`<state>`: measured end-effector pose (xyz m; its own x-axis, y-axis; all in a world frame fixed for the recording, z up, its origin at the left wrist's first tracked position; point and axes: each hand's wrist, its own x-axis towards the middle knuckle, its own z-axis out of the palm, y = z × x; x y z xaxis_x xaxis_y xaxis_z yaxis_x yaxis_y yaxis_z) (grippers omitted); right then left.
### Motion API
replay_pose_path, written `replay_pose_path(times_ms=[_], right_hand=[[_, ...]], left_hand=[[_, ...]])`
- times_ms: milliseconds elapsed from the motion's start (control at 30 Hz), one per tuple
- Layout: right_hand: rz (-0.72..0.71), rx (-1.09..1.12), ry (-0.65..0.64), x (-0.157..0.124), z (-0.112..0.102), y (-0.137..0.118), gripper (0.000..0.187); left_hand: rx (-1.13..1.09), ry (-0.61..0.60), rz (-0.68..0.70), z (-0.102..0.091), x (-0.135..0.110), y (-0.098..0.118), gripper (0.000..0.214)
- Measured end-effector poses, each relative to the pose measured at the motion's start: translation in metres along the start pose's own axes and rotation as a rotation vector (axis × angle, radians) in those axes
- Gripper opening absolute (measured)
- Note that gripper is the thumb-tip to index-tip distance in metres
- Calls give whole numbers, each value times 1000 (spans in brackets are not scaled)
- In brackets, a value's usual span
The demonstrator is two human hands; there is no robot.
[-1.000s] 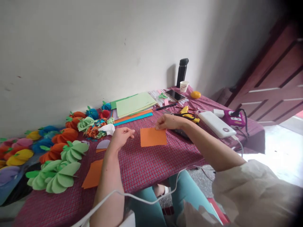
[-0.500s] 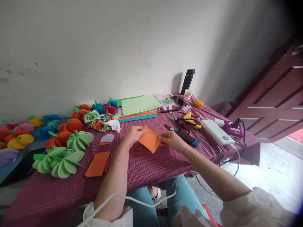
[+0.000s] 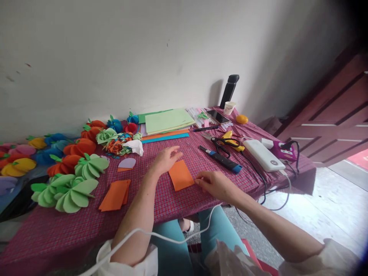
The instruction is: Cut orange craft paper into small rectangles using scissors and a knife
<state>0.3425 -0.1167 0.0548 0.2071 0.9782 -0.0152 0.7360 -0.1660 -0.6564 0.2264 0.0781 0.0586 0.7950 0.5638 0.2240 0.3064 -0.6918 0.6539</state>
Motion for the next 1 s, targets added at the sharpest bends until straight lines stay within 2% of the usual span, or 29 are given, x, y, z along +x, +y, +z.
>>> replay_pose_path(times_ms=[100, 200, 333, 467, 533, 600, 700, 833, 867, 1000], right_hand=[[-166, -126, 108, -1, -5, 0, 23], [-374, -189, 129, 1, -3, 1, 28], [-473, -278, 72, 2, 6, 6, 34], [-468, -314, 26, 0, 13, 12, 37], [-457, -318, 25, -2, 13, 13, 38], [-460, -318, 23, -3, 14, 13, 39], [-465, -306, 38, -4, 15, 15, 40], [-462, -291, 85, -6, 17, 18, 38], [-461, -290, 96, -7, 17, 18, 38], [-462, -275, 131, -9, 17, 17, 35]], left_hand=[[100, 136, 46, -7, 0, 5, 34], [135, 105, 116, -8, 0, 9, 31], [162, -130, 213, 2, -3, 11, 35], [289, -423, 189, 20, -9, 9, 42], [339, -499, 157, 28, -12, 7, 47], [368, -516, 152, 34, -13, 6, 50], [413, -438, 123, 31, -10, 4, 54], [555, -89, -39, 9, -8, 0, 53], [588, -49, -52, 3, -10, -1, 49], [637, -84, -42, -9, -30, -8, 33]])
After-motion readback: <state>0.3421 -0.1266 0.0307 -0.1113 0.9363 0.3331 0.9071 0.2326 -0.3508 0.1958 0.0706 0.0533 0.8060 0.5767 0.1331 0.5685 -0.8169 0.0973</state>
